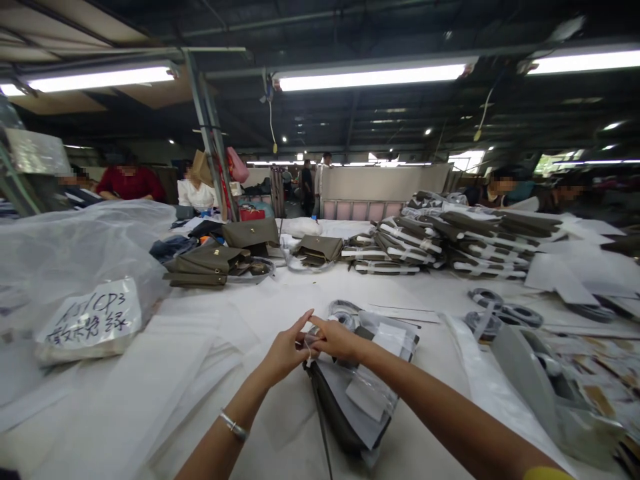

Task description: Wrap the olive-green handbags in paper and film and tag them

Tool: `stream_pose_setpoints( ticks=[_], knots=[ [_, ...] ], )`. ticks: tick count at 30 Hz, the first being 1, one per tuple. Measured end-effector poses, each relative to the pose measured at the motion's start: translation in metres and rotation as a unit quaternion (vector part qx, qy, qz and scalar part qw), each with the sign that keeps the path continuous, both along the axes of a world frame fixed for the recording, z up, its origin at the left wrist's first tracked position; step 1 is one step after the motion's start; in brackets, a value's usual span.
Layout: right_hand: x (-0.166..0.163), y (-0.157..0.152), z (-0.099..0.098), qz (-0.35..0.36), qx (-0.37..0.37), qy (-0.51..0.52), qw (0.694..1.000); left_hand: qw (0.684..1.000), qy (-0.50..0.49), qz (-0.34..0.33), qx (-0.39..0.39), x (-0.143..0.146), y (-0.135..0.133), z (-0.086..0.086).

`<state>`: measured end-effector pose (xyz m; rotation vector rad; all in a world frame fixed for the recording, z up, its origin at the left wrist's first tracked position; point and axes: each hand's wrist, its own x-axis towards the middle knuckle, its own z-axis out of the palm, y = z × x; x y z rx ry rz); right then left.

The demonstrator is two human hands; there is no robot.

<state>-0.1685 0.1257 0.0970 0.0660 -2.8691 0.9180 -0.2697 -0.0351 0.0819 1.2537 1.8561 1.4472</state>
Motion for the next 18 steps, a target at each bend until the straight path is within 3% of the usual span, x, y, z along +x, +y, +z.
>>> stream_pose_setpoints(
  ticks=[5,10,12,15,18],
  knots=[
    [-0.002,-0.003,0.006,0.035,0.002,-0.024,0.999,0.998,0.056,-0.001,-0.025,0.008,-0.003,-0.002],
    [0.004,-0.004,0.008,0.029,-0.192,-0.052,0.98,0.985,0.153,-0.003,-0.079,0.01,-0.005,-0.012],
    [0.007,-0.006,0.003,0.012,-0.313,-0.059,0.948,0.97,0.211,0.023,-0.118,0.012,-0.006,-0.013],
    [0.009,-0.016,-0.008,-0.02,-0.481,-0.05,0.875,0.955,0.252,0.061,-0.145,0.015,-0.005,-0.009],
    [0.01,-0.024,-0.019,-0.057,-0.548,-0.031,0.834,0.956,0.243,0.082,-0.144,0.02,-0.005,-0.003]
  ],
)
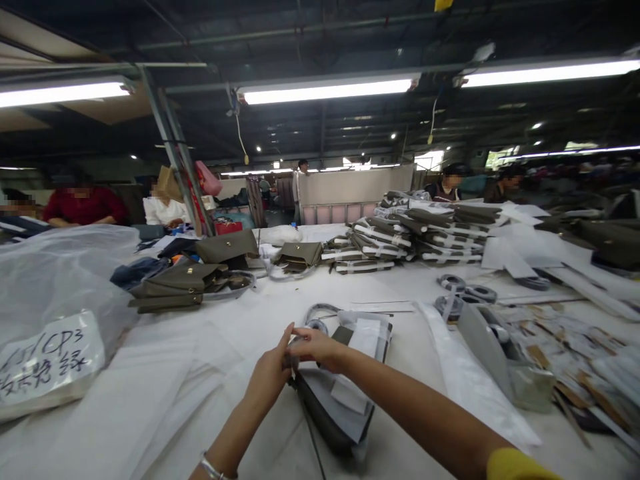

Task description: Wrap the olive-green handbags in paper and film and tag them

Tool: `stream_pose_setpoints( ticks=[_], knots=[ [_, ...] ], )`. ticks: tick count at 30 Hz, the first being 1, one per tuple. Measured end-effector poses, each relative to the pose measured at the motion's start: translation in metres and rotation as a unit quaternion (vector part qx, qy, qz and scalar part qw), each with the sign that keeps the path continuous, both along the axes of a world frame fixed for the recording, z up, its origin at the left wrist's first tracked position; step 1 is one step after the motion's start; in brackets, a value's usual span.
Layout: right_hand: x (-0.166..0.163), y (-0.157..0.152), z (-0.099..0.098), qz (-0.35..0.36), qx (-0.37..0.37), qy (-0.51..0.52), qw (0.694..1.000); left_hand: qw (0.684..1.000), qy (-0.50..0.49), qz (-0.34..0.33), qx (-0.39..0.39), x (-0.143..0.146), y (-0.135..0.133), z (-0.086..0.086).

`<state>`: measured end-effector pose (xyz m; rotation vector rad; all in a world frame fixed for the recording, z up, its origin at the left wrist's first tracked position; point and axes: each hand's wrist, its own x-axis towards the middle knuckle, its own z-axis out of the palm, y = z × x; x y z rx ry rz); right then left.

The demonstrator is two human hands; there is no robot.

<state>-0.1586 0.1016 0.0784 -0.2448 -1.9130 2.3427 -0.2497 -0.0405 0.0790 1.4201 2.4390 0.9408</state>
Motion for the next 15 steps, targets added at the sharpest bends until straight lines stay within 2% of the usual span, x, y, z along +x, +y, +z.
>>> stream_pose_setpoints(
  ticks=[4,7,11,15],
  knots=[
    [0.0,-0.001,-0.013,-0.102,-0.081,-0.002,0.991,0.997,-0.016,0.047,0.051,0.002,-0.007,0.002],
    [0.003,0.002,-0.021,-0.152,-0.102,0.015,0.983,0.987,-0.034,0.113,0.112,0.001,-0.017,-0.002],
    [0.009,-0.001,-0.029,-0.157,-0.082,0.037,0.983,0.966,-0.061,0.166,0.19,0.0,-0.028,-0.001],
    [0.011,-0.004,-0.037,-0.174,-0.033,0.056,0.983,0.951,-0.043,0.186,0.243,0.01,-0.031,0.023]
  ],
)
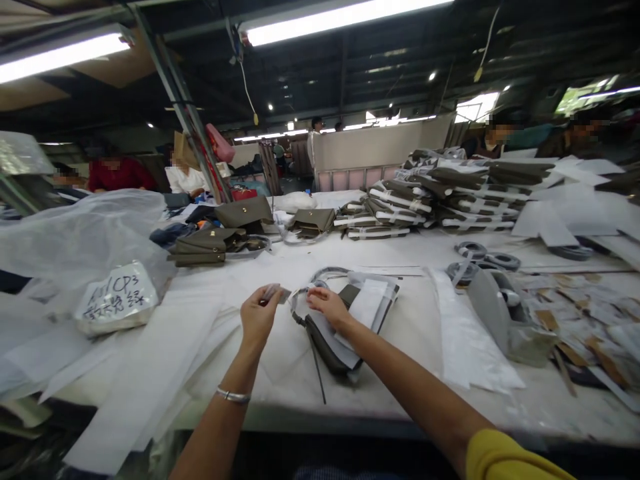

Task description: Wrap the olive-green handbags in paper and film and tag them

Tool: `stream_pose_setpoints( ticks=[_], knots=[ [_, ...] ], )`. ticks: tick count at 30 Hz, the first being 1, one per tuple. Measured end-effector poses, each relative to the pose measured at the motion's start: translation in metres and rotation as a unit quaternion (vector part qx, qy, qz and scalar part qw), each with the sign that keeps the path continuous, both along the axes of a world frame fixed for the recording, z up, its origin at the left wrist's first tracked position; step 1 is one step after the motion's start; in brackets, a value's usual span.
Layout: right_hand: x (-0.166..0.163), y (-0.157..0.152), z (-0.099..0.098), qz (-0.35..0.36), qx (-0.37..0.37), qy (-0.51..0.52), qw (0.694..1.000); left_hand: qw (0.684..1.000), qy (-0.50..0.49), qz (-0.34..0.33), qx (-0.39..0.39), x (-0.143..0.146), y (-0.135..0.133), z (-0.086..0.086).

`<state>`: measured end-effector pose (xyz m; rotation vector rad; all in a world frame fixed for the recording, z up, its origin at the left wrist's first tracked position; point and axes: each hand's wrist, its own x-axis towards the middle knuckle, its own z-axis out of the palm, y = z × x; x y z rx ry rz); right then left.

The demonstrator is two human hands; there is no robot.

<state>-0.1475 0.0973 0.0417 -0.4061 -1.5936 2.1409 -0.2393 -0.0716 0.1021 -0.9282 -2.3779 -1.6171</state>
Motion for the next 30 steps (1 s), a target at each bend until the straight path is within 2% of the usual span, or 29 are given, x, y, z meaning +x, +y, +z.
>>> stream_pose_setpoints(
  ticks=[2,4,8,10,12,14,18,19,21,23,26,28,30],
  knots=[
    [-0.001,-0.001,-0.002,-0.008,0.027,0.006,1.0,1.0,0.023,-0.013,0.002,0.016,0.0,0.012],
    [-0.001,-0.001,-0.002,-0.015,0.056,0.013,0.998,0.996,0.044,-0.071,-0.016,0.042,-0.001,0.016],
    [0.011,-0.002,0.012,-0.032,0.138,0.024,0.99,0.968,0.045,-0.238,-0.073,0.097,-0.007,-0.002],
    [0.029,-0.001,0.023,-0.045,0.194,0.032,0.979,0.959,0.025,-0.271,-0.083,0.111,-0.014,-0.015],
    [0.059,0.005,0.031,-0.067,0.246,0.036,0.966,0.962,-0.01,-0.261,-0.075,0.113,-0.023,-0.026],
    [0.097,0.014,0.032,-0.11,0.28,0.03,0.953,0.973,-0.066,-0.218,-0.048,0.105,-0.033,-0.035],
    [0.17,0.033,0.01,-0.257,0.295,-0.02,0.92,0.972,-0.211,-0.104,0.006,0.089,-0.043,-0.057],
    [0.182,0.036,0.001,-0.291,0.282,-0.044,0.913,0.965,-0.247,-0.087,0.011,0.088,-0.041,-0.064],
    [0.196,0.036,-0.015,-0.315,0.212,-0.105,0.919,0.947,-0.311,-0.072,0.018,0.089,-0.032,-0.075],
    [0.197,0.031,-0.024,-0.278,0.099,-0.146,0.944,0.932,-0.354,-0.069,0.03,0.094,-0.019,-0.081],
    [0.186,0.022,-0.021,-0.203,-0.035,-0.124,0.971,0.92,-0.383,-0.07,0.049,0.103,0.001,-0.082],
    [0.179,0.021,-0.014,-0.183,-0.076,-0.109,0.974,0.925,-0.371,-0.066,0.043,0.106,0.012,-0.082],
    [0.177,0.027,-0.011,-0.184,-0.089,-0.117,0.972,0.943,-0.326,-0.06,0.01,0.104,0.02,-0.083]
  ],
)
